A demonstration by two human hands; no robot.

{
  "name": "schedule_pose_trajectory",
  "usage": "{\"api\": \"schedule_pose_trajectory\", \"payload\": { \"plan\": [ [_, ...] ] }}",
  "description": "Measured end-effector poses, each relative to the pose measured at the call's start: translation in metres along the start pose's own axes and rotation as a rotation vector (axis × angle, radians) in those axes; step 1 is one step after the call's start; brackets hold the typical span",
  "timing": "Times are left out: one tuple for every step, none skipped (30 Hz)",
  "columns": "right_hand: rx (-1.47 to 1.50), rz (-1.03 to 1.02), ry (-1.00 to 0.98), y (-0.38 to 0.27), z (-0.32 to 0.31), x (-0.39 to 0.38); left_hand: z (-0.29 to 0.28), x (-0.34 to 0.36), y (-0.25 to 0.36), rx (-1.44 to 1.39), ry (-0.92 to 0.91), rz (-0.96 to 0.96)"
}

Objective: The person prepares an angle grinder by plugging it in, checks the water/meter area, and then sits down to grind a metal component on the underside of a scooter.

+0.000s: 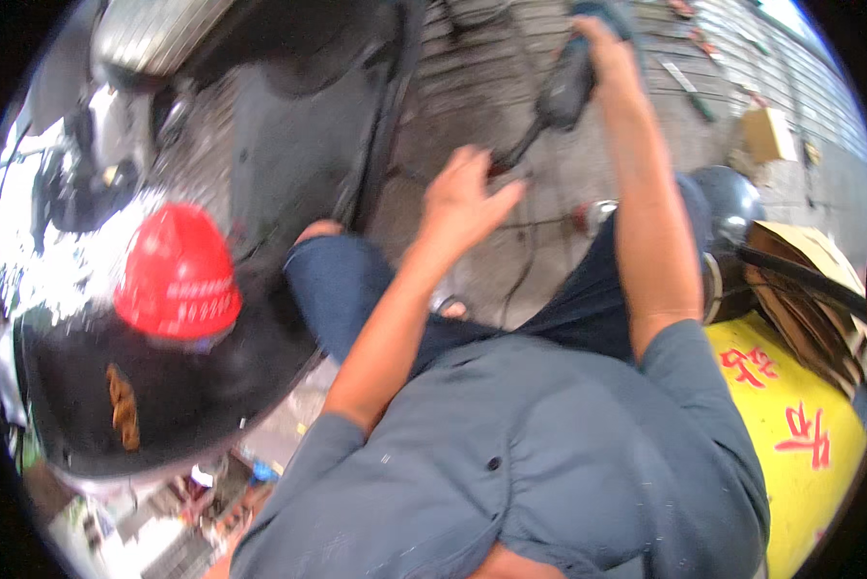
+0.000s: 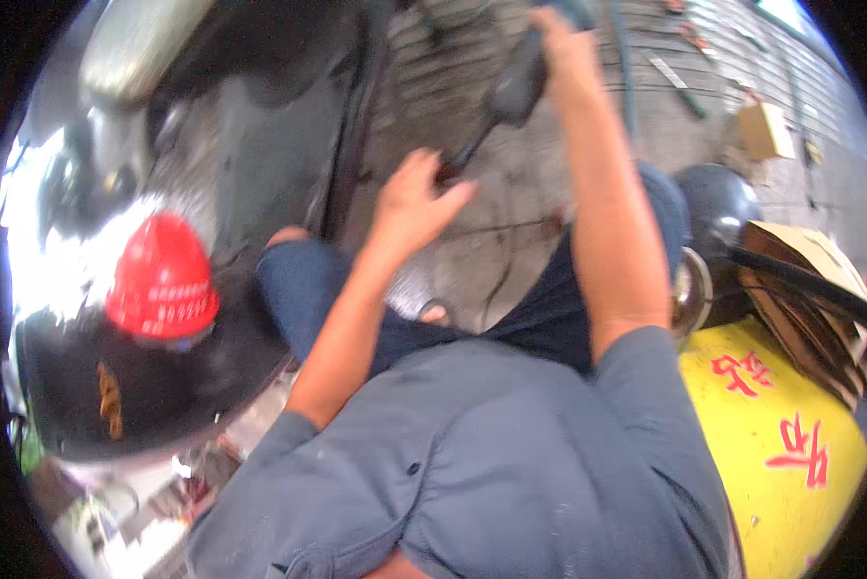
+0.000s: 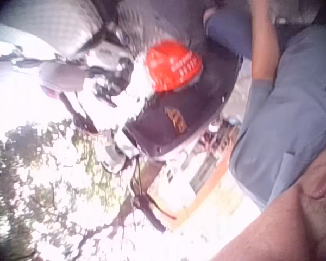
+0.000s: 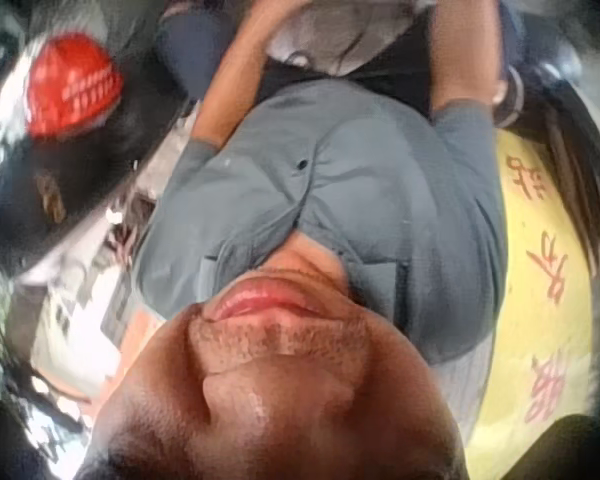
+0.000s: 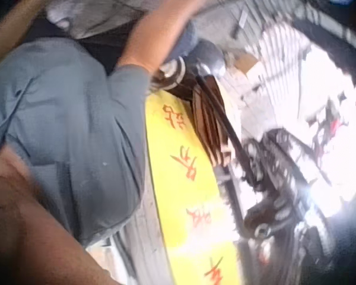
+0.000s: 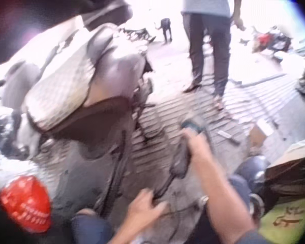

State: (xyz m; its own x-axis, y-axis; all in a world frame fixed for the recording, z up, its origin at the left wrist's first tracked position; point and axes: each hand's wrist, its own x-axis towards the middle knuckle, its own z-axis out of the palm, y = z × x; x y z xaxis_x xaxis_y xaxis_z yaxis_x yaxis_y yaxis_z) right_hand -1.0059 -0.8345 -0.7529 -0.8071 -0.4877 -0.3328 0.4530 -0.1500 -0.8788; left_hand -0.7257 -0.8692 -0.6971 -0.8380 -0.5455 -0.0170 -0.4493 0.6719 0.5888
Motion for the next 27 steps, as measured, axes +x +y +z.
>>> {"api": "schedule_pose_trajectory", "payload": {
  "plan": [
    [-0.098,-0.041,0.089,0.009,0.008,-0.003,-0.018,0.0,0.001,-0.047,-0.033,-0.018],
    [-0.125,0.005,0.175,0.021,0.005,0.013,-0.034,0.005,0.011,-0.102,-0.066,-0.014],
    [-0.155,-0.067,0.22,0.018,0.03,-0.006,-0.045,0.008,0.007,-0.176,0.004,0.027],
    [-0.053,0.029,0.127,0.014,0.031,-0.008,-0.049,0.016,0.012,-0.255,0.063,0.082],
    [-0.072,-0.032,0.192,0.013,0.029,-0.007,-0.052,0.026,0.03,-0.195,0.088,0.199],
    [0.045,0.006,0.093,0.006,0.036,-0.014,-0.048,0.036,0.033,-0.148,0.122,0.306],
    [0.093,0.032,0.079,-0.002,0.038,-0.022,-0.046,0.042,0.041,-0.185,0.096,0.271],
    [0.146,0.063,0.076,-0.013,0.04,-0.035,-0.041,0.047,0.048,-0.223,0.055,0.237],
    [0.148,0.069,0.071,-0.014,0.043,-0.036,-0.042,0.052,0.051,-0.159,0.028,0.22],
    [0.151,0.075,0.065,-0.014,0.048,-0.037,-0.046,0.055,0.049,-0.126,0.044,0.244],
    [0.14,0.085,0.089,-0.01,0.042,-0.038,-0.042,0.057,0.044,-0.119,0.037,0.272],
    [0.097,0.102,0.142,-0.006,0.041,-0.038,-0.04,0.059,0.041,-0.111,0.03,0.3],
    [0.13,0.125,0.124,0.0,0.041,-0.039,-0.04,0.058,0.038,-0.098,0.01,0.313],
    [0.167,0.147,0.098,0.005,0.045,-0.043,-0.042,0.057,0.037,-0.074,0.001,0.337],
    [0.133,0.133,0.115,0.011,0.045,-0.039,-0.044,0.057,0.039,-0.05,-0.002,0.367],
    [0.131,0.156,0.102,0.015,0.039,-0.036,-0.045,0.058,0.041,-0.026,-0.005,0.396],
    [0.136,0.177,0.109,0.016,0.042,-0.038,-0.048,0.056,0.039,0.041,-0.016,0.442],
    [0.138,0.198,0.117,0.018,0.043,-0.04,-0.049,0.056,0.038,0.05,-0.026,0.439],
    [0.149,0.212,0.152,0.018,0.044,-0.042,-0.047,0.056,0.036,0.058,-0.036,0.436],
    [0.144,0.213,0.164,0.02,0.042,-0.041,-0.047,0.056,0.035,0.066,-0.044,0.435],
    [0.137,0.214,0.175,0.022,0.039,-0.041,-0.048,0.056,0.035,0.066,-0.085,0.392],
    [0.129,0.214,0.187,0.023,0.035,-0.041,-0.047,0.06,0.035,-0.048,-0.102,0.371],
    [0.153,0.201,0.117,0.021,0.041,-0.048,-0.05,0.061,0.027,-0.145,-0.115,0.332],
    [0.174,0.219,0.119,0.015,0.044,-0.054,-0.052,0.061,0.024,-0.241,-0.129,0.292],
    [0.195,0.238,0.121,0.007,0.047,-0.058,-0.051,0.065,0.023,-0.426,-0.204,0.143],
    [0.221,0.267,0.129,0.001,0.049,-0.065,-0.046,0.069,0.017,-0.586,-0.298,-0.063],
    [0.232,0.253,0.099,-0.006,0.05,-0.071,-0.043,0.071,0.017,-0.853,-0.4,-0.272]
  ]
}}
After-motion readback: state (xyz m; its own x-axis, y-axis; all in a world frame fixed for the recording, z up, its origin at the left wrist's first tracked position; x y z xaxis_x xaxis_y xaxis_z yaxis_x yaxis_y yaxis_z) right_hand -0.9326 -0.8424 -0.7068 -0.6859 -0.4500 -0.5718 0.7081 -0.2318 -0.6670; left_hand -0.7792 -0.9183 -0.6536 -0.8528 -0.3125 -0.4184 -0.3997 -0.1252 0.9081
